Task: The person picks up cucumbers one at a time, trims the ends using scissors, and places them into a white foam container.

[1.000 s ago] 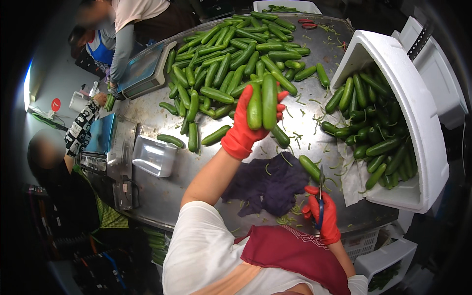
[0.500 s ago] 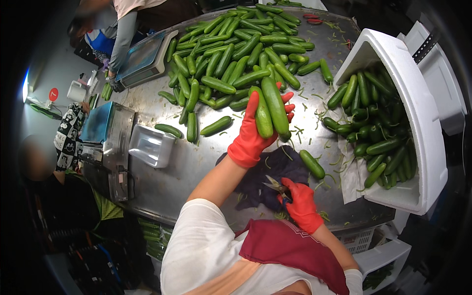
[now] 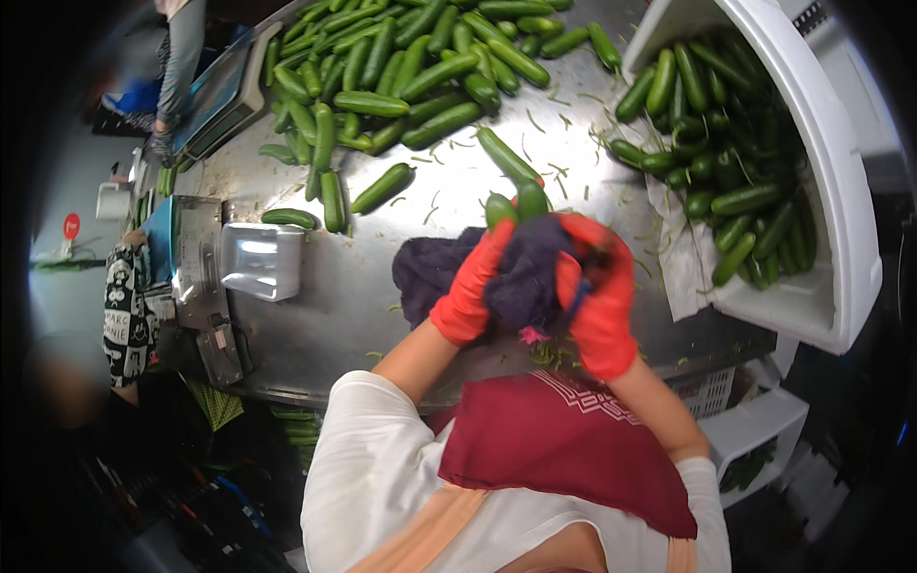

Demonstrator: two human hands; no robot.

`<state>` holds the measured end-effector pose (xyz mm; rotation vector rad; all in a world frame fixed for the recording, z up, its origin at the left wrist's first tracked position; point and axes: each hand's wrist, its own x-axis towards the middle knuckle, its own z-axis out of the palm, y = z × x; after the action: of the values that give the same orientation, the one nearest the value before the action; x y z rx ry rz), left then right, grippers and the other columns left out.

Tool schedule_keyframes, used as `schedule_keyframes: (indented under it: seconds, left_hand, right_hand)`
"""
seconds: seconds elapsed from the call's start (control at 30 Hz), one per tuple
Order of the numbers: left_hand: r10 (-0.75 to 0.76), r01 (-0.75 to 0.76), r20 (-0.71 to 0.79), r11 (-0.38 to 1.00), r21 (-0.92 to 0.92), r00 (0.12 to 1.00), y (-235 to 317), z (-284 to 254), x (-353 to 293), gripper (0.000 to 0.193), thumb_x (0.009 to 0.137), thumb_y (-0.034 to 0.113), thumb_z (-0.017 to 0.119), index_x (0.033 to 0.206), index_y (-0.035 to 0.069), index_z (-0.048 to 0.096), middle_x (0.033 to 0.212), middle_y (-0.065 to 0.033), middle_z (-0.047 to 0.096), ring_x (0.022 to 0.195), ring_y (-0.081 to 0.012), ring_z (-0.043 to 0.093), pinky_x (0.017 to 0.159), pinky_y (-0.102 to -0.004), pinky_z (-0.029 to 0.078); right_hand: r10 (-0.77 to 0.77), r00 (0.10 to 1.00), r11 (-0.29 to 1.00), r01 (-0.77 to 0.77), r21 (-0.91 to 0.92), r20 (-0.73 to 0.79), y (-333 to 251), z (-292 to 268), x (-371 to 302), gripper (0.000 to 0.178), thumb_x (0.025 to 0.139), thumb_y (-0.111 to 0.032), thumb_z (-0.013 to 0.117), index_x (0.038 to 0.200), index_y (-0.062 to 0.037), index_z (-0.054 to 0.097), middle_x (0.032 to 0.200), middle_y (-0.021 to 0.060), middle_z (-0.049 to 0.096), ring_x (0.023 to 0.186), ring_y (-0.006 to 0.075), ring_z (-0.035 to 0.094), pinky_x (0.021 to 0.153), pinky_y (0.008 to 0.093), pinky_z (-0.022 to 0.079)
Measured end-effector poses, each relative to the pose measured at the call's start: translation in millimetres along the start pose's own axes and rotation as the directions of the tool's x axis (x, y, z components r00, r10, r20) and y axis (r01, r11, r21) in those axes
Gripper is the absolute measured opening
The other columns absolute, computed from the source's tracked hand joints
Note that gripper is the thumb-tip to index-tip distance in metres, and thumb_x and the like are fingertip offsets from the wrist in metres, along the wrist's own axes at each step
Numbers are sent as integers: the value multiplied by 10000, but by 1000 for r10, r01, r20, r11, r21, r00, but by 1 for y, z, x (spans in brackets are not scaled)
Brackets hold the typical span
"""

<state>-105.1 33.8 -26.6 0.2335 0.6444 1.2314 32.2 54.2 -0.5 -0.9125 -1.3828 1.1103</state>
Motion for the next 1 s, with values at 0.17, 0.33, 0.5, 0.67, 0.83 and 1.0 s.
schedule_keyframes:
  seconds: [0.17, 0.33, 0.5, 0.67, 0.83, 1.0]
  left_hand:
    - [70, -67, 39, 994, -92, 997, -28, -42, 19, 678, 939, 539, 459, 1437, 101, 319, 1280, -133, 531, 1085, -228, 573, 971, -352, 452]
    - [266, -271, -50, 947, -174, 963, 20, -4, 32, 788, 874, 682, 426, 1448, 154, 309, 1266, -144, 541, 1036, -236, 594, 924, -381, 480]
    - [228, -194, 77, 931, -310, 971, 26, -4, 26, 791, 870, 690, 420, 1448, 160, 314, 1225, -134, 565, 1007, -221, 602, 878, -375, 496]
    - [165, -158, 27, 972, -175, 986, 2, -1, 21, 786, 892, 666, 404, 1424, 90, 351, 1220, -143, 571, 1015, -235, 599, 955, -377, 452]
    - [146, -51, 84, 734, -677, 986, 17, -5, 32, 703, 913, 585, 451, 1386, 68, 396, 1237, -129, 552, 1028, -227, 588, 946, -385, 457]
    - [173, -158, -24, 828, -539, 985, 121, 12, 85, 686, 898, 506, 536, 1344, 0, 410, 1269, -187, 506, 1141, -324, 513, 1024, -449, 414]
  right_hand:
    - [39, 964, 983, 10, -185, 263, 13, 3, -12, 504, 673, 88, 562, 1154, -63, 586, 877, 142, 638, 789, 281, 618, 697, 304, 481]
    - [390, 788, 903, -429, -29, 477, 16, -16, -53, 556, 719, 154, 505, 1223, -80, 531, 1142, 84, 590, 1033, 175, 581, 857, 283, 467]
    - [90, 981, 996, -86, -32, 174, 16, -23, -32, 481, 742, 130, 525, 1189, -48, 537, 1145, 89, 609, 1037, 169, 587, 886, 275, 450]
    - [20, 997, 997, -26, 75, 81, 13, -9, -15, 469, 779, 123, 539, 1213, -52, 511, 1198, 94, 584, 1096, 166, 556, 918, 283, 435]
    - [313, 900, 936, -346, 60, 303, 38, -16, -59, 508, 801, 65, 564, 1282, -62, 463, 1217, 58, 596, 1064, 130, 559, 898, 260, 442]
    - [435, 803, 855, -511, 93, 408, 32, -37, -58, 514, 825, 45, 585, 1310, -55, 448, 1265, 69, 577, 1061, 121, 560, 892, 248, 438]
